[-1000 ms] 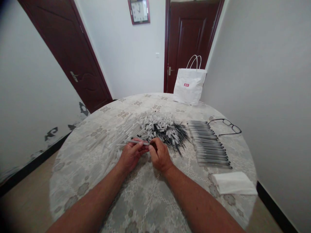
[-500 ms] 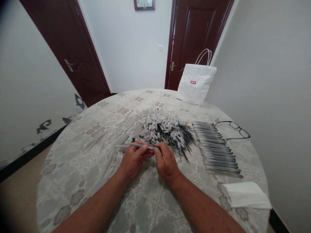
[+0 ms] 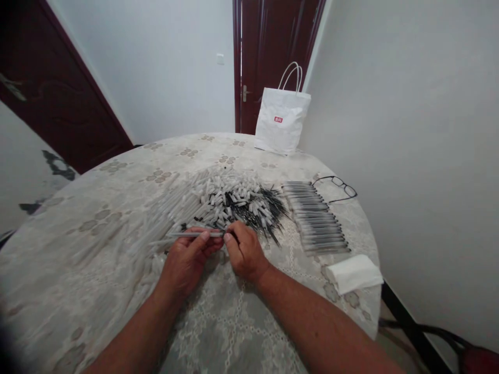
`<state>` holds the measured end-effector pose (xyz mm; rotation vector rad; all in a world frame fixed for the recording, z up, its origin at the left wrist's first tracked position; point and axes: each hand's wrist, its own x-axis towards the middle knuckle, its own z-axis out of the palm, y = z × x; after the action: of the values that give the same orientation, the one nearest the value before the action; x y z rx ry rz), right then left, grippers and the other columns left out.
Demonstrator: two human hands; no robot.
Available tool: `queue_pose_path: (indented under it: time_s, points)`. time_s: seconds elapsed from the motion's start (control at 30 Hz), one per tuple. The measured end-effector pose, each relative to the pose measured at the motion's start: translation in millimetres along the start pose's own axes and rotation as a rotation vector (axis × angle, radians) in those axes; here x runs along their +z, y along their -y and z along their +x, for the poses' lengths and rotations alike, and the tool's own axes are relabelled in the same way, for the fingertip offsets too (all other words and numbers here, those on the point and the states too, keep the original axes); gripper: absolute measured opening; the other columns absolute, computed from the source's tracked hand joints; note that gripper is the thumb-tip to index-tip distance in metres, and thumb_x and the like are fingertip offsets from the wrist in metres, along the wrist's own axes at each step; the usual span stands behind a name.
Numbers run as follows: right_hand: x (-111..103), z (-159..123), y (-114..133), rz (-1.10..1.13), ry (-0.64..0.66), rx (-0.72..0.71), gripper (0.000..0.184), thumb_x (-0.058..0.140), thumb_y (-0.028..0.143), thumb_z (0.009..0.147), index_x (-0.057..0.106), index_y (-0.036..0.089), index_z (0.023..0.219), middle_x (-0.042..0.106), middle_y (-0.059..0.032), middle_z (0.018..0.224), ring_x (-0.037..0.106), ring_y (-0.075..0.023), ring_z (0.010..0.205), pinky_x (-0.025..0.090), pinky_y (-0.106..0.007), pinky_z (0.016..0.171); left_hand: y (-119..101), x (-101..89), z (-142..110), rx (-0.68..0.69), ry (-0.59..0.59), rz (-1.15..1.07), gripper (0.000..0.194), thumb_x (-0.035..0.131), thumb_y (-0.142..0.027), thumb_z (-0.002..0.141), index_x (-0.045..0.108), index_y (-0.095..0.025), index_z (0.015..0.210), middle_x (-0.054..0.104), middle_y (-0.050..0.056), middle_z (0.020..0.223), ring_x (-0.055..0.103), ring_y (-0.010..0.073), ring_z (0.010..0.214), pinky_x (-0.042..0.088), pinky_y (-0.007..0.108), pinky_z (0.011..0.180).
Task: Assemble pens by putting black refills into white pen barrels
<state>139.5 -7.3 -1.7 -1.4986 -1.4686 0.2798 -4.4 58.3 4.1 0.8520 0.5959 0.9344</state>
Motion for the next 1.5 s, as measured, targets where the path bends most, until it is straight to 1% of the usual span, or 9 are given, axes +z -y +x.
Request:
queue_pose_path:
  time_s: [0.23, 0.33, 0.47, 0.57, 0.77, 1.0, 1.27, 1.37, 1.5]
  points:
    - [4, 4, -6, -0.035, -0.001, 0.004, 0.035, 0.036, 0.035, 0.102, 0.047, 0.023, 0.071, 0.048, 0.0025, 0.065, 0.047, -0.0141, 0.062, 0.035, -0.026, 0.063, -1, 3.2, -2, -0.021, -0.001, -0.004, 0.022, 0.081, -0.029, 0.076, 0.067, -0.015, 0.087, 0.077, 0.008, 0.091, 0.073, 0.0198, 0.082, 0.058, 0.034, 0.083]
    - [2, 3, -3, 0.018, -0.009, -0.002, 0.029, 0.038, 0.035, 0.101, 0.052, 0.022, 0.078, 0.053, 0.0015, 0.070, 0.051, -0.0145, 0.066, 0.038, -0.026, 0.065, -3, 4.3, -3, -0.002, 0.008, 0.026, 0.022, 0.080, -0.031, 0.076, 0.068, -0.015, 0.086, 0.077, 0.009, 0.089, 0.073, 0.0198, 0.080, 0.058, 0.035, 0.084]
    - [-1, 2, 3, 0.059, -0.014, -0.070, 0.017, 0.043, 0.030, 0.097, 0.056, 0.021, 0.093, 0.060, -0.0023, 0.084, 0.056, -0.0165, 0.078, 0.041, -0.027, 0.073, -5, 4.9, -5, 0.018, 0.021, 0.080, 0.022, 0.078, -0.033, 0.079, 0.068, -0.015, 0.087, 0.077, 0.010, 0.091, 0.074, 0.0216, 0.082, 0.058, 0.036, 0.083]
    - [1, 2, 1, 0.051, -0.006, -0.080, 0.022, 0.039, 0.030, 0.099, 0.054, 0.022, 0.086, 0.059, -0.0016, 0.080, 0.055, -0.0162, 0.076, 0.040, -0.027, 0.072, -6, 5.3, -6, 0.035, 0.010, 0.118, 0.022, 0.078, -0.033, 0.079, 0.067, -0.015, 0.087, 0.077, 0.010, 0.091, 0.073, 0.0208, 0.082, 0.059, 0.035, 0.082]
    - [6, 3, -6, 0.087, 0.012, -0.010, 0.035, 0.038, 0.036, 0.102, 0.049, 0.023, 0.071, 0.050, 0.0024, 0.065, 0.046, -0.0141, 0.061, 0.032, -0.027, 0.061, -8, 7.0, -8, 0.053, 0.003, 0.170, 0.023, 0.078, -0.033, 0.079, 0.069, -0.014, 0.087, 0.076, 0.010, 0.093, 0.072, 0.0203, 0.082, 0.059, 0.036, 0.082]
    - [1, 0, -7, 0.231, 0.005, -0.018, 0.017, 0.044, 0.032, 0.098, 0.055, 0.021, 0.090, 0.057, 0.0001, 0.077, 0.054, -0.0168, 0.072, 0.039, -0.028, 0.068, -4, 6.7, -8, 0.102, -0.006, 0.200, 0.020, 0.079, -0.031, 0.078, 0.070, -0.015, 0.086, 0.075, 0.008, 0.089, 0.071, 0.0177, 0.075, 0.059, 0.032, 0.075]
    - [9, 3, -12, 0.273, 0.028, 0.075, 0.027, 0.038, 0.035, 0.102, 0.050, 0.023, 0.081, 0.053, 0.0015, 0.071, 0.050, -0.0161, 0.066, 0.033, -0.027, 0.061, -4, 2.4, -7, 0.121, -0.037, 0.278, 0.020, 0.079, -0.031, 0.078, 0.073, -0.015, 0.089, 0.075, 0.008, 0.089, 0.070, 0.0178, 0.074, 0.059, 0.033, 0.076]
    - [7, 2, -13, 0.299, 0.040, 0.070, 0.024, 0.039, 0.034, 0.102, 0.051, 0.023, 0.085, 0.053, 0.0018, 0.070, 0.050, -0.0162, 0.066, 0.034, -0.027, 0.062, -4, 1.3, -6, 0.144, -0.053, 0.270, 0.019, 0.079, -0.031, 0.078, 0.073, -0.016, 0.088, 0.075, 0.008, 0.089, 0.070, 0.0183, 0.075, 0.059, 0.034, 0.077]
    - [3, 2, -14, 0.279, 0.052, 0.039, 0.017, 0.043, 0.031, 0.099, 0.055, 0.022, 0.092, 0.058, -0.0007, 0.078, 0.054, -0.0175, 0.072, 0.037, -0.028, 0.065, -3, 0.0, -5, 0.157, -0.087, 0.288, 0.022, 0.080, -0.034, 0.077, 0.073, -0.016, 0.088, 0.076, 0.009, 0.090, 0.072, 0.0209, 0.076, 0.060, 0.037, 0.079]
